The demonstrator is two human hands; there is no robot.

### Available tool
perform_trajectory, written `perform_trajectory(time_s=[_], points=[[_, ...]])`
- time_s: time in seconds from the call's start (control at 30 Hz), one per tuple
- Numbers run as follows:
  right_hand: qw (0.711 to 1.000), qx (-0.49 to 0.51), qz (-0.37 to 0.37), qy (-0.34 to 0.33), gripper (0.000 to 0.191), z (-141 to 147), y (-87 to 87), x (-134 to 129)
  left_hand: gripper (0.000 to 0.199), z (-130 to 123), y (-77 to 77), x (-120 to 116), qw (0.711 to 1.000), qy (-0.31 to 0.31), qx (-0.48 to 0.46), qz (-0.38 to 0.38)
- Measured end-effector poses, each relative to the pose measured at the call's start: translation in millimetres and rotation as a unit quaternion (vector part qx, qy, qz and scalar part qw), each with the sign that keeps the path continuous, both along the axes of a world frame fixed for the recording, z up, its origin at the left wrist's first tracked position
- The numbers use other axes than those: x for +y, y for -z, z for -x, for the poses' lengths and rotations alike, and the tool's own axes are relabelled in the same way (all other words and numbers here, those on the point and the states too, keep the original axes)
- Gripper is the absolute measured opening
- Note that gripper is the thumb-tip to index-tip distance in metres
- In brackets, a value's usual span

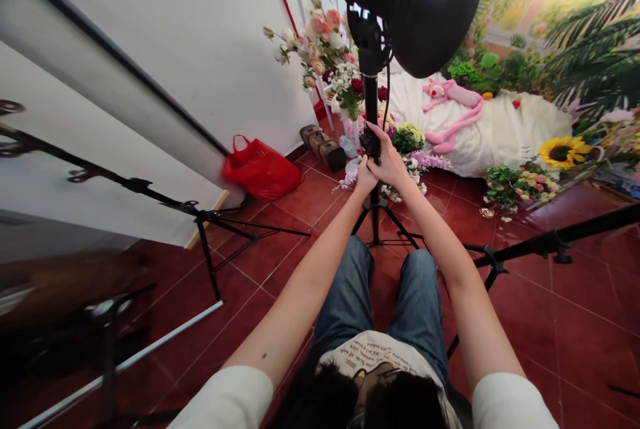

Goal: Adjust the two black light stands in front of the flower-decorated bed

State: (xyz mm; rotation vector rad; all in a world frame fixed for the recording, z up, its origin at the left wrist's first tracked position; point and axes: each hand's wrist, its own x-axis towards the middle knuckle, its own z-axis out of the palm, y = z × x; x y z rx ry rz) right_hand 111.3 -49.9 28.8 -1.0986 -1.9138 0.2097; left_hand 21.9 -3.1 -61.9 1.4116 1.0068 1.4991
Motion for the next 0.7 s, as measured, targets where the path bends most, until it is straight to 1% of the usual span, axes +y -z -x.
perform_trajectory(time_s=[0.07, 0.13, 0.2, 0.27, 0.33, 0.47, 0.57, 0.63, 0.7], points=[[0.999, 0.035, 0.024, 0.008, 0.061, -9.8, 7.7, -3.5, 0.03, 1.5, -4.9, -4.4, 1.0, 0.003, 0.002, 0.029], [0.995, 0.061, 0.065, 0.037, 0.046, -18.3, 17.7, -5.0, 0.033, 2.5, -10.3, -8.3, 0.999, -0.006, 0.007, 0.05], [0.99, 0.072, 0.103, 0.058, 0.032, -23.7, 27.3, -3.2, 0.033, 3.3, -14.9, -11.3, 0.998, -0.008, 0.013, 0.062], [0.987, 0.082, 0.129, 0.056, 0.025, -25.4, 34.3, 1.6, 0.031, 4.2, -18.3, -13.5, 0.997, -0.005, 0.015, 0.072], [0.982, 0.102, 0.15, 0.052, 0.022, -24.1, 37.9, 8.0, 0.031, 5.1, -20.4, -15.2, 0.997, -0.004, 0.013, 0.076], [0.966, 0.158, 0.189, 0.08, 0.02, -18.2, 39.6, 20.6, 0.035, 5.7, -22.4, -16.8, 0.996, -0.008, 0.015, 0.084], [0.953, 0.209, 0.203, 0.084, 0.019, -14.9, 42.7, 29.3, 0.036, 5.0, -22.2, -15.7, 0.996, -0.002, 0.004, 0.089], [0.937, 0.26, 0.217, 0.088, 0.019, -13.3, 46.6, 35.0, 0.036, 4.5, -21.0, -14.2, 0.996, 0.003, -0.008, 0.089], [0.914, 0.315, 0.238, 0.095, 0.024, -12.1, 50.6, 40.2, 0.037, 4.3, -19.2, -12.5, 0.996, 0.004, -0.008, 0.092]])
